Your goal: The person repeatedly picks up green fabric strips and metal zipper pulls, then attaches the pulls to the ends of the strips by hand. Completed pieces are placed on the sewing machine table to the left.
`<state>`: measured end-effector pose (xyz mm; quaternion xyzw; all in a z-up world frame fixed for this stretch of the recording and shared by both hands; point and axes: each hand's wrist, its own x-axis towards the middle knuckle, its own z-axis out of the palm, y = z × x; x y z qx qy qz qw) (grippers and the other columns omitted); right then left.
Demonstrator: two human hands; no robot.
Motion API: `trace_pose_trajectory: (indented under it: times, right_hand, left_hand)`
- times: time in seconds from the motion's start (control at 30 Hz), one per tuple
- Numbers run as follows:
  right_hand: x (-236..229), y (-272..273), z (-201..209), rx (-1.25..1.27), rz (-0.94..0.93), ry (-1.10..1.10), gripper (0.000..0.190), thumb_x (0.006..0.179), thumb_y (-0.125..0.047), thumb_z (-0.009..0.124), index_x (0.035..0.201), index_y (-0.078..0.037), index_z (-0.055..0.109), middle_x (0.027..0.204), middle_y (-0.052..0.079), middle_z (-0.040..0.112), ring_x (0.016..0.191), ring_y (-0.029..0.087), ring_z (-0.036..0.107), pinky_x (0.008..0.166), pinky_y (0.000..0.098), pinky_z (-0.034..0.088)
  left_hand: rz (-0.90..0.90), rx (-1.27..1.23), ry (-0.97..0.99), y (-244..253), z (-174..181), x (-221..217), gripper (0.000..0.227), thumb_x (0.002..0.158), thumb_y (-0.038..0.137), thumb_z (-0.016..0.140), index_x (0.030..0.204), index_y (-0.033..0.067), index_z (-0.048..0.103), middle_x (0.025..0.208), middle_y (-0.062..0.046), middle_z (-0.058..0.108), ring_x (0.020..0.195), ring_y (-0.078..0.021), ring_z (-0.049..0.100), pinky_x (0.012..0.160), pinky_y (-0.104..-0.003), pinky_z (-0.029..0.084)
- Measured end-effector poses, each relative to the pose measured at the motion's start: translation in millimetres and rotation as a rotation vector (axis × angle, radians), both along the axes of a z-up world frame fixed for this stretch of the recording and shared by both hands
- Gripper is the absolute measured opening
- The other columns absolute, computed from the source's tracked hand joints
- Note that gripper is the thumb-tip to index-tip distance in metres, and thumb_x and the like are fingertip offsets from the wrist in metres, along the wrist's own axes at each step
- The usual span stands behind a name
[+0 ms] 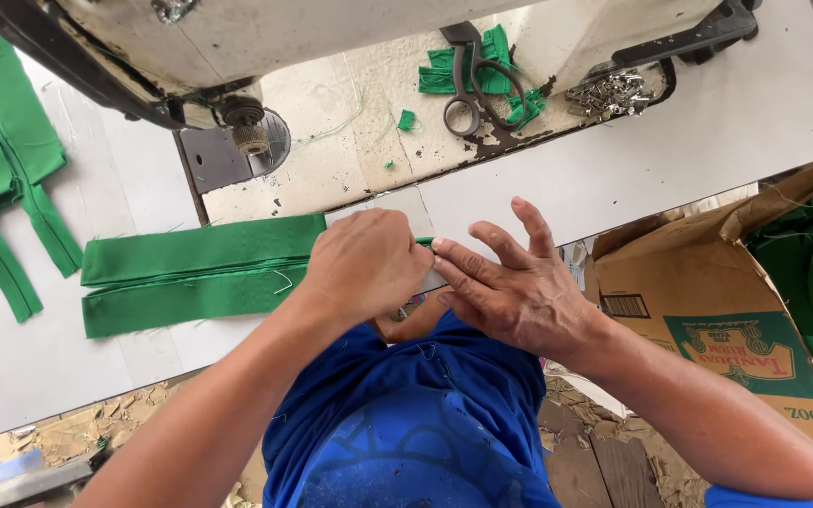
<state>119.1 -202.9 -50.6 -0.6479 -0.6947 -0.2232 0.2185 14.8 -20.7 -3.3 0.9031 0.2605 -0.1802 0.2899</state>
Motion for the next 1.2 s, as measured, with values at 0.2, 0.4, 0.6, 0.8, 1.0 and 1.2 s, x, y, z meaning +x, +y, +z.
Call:
trace_pose_trajectory:
  times: [0.2, 0.4, 0.6, 0.8, 1.0, 1.2]
  right_hand:
    - [-2, 2, 0, -0.011, -0.004, 0.018, 0.03, 0.097, -0.034, 0.065, 0.119, -0.017, 0.075, 0.117, 0.002, 0.073, 0.112, 0.028, 0.061, 0.114, 0.0652, 0.032]
    - [-3, 2, 1, 0.016, -0.002, 0.061, 0.028, 0.099, -0.035, 0.062, 0.114, -0.016, 0.076, 0.114, 0.003, 0.074, 0.111, 0.028, 0.062, 0.115, 0.0646, 0.031]
    - [-8, 8, 0, 0.052, 0.018, 0.173, 0.04, 0.098, -0.047, 0.063, 0.117, -0.015, 0.077, 0.129, 0.005, 0.072, 0.124, 0.032, 0.059, 0.117, 0.0627, 0.028]
    - [-22, 8, -11, -0.047, -0.008, 0.165, 0.052, 0.096, -0.052, 0.064, 0.135, -0.018, 0.068, 0.141, 0.002, 0.067, 0.137, 0.032, 0.054, 0.121, 0.0647, 0.02]
    - [-23, 4, -4, -0.101, -0.05, 0.13, 0.052, 0.096, -0.048, 0.065, 0.138, -0.018, 0.066, 0.142, 0.002, 0.067, 0.138, 0.033, 0.054, 0.122, 0.0656, 0.019]
    - [-23, 3, 12, -0.196, -0.034, -0.041, 0.04, 0.1, -0.047, 0.065, 0.126, -0.018, 0.075, 0.139, -0.003, 0.07, 0.138, 0.031, 0.058, 0.123, 0.0611, 0.017]
  left_hand:
    - [-0.046, 0.074, -0.015, -4, 3, 6, 0.035, 0.084, 0.026, 0.047, 0.08, 0.0034, 0.073, 0.083, -0.021, 0.071, 0.093, -0.0429, 0.073, 0.078, -0.053, 0.058]
    - [-0.051, 0.085, -0.097, 17, 4, -13, 0.027, 0.088, 0.018, 0.051, 0.078, 0.0051, 0.072, 0.077, -0.017, 0.068, 0.08, -0.0345, 0.072, 0.077, -0.045, 0.059]
    - [-0.089, 0.182, -0.178, 1, 4, -29, 0.036, 0.097, 0.027, 0.044, 0.089, 0.0044, 0.071, 0.085, -0.015, 0.063, 0.087, -0.0298, 0.066, 0.078, -0.042, 0.054]
    - [-0.006, 0.614, -0.781, -31, -37, -47, 0.012, 0.087, 0.015, 0.064, 0.078, 0.007, 0.061, 0.078, -0.009, 0.052, 0.074, -0.0292, 0.058, 0.064, -0.039, 0.046]
    - [0.054, 0.599, -1.056, -39, -44, -45, 0.007, 0.088, 0.004, 0.065, 0.091, 0.0071, 0.06, 0.079, -0.01, 0.053, 0.071, -0.0308, 0.058, 0.062, -0.039, 0.048]
    - [0.374, 0.581, -1.029, -11, -25, -86, 0.019, 0.087, -0.007, 0.062, 0.085, 0.0068, 0.05, 0.074, -0.01, 0.052, 0.068, -0.0319, 0.052, 0.068, -0.044, 0.044]
